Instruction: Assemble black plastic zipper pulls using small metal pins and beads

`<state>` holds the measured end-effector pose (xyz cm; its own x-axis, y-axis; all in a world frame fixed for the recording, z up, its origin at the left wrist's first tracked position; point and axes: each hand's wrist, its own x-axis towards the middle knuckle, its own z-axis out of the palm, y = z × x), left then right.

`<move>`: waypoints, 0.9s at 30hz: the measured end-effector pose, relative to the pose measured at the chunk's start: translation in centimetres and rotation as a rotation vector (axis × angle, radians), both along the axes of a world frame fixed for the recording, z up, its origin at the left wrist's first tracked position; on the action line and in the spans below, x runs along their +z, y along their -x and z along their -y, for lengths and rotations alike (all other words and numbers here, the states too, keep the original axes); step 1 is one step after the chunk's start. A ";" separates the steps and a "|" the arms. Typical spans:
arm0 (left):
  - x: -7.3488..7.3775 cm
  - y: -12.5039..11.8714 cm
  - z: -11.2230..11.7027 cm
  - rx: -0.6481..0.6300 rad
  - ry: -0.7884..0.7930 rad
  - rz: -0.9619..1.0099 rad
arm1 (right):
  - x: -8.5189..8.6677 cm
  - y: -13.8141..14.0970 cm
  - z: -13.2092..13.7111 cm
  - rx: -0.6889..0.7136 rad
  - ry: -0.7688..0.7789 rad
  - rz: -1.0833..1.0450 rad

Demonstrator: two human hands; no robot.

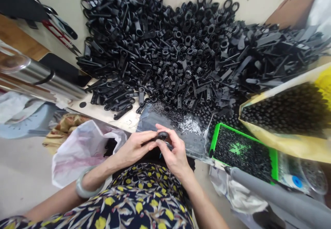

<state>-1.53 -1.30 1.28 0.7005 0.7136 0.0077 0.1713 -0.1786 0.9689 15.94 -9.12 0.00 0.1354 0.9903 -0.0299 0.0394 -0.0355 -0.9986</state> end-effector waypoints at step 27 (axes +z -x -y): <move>-1.7 0.8 1.5 0.066 0.267 0.110 | -1.4 0.9 -0.7 0.124 0.201 -0.365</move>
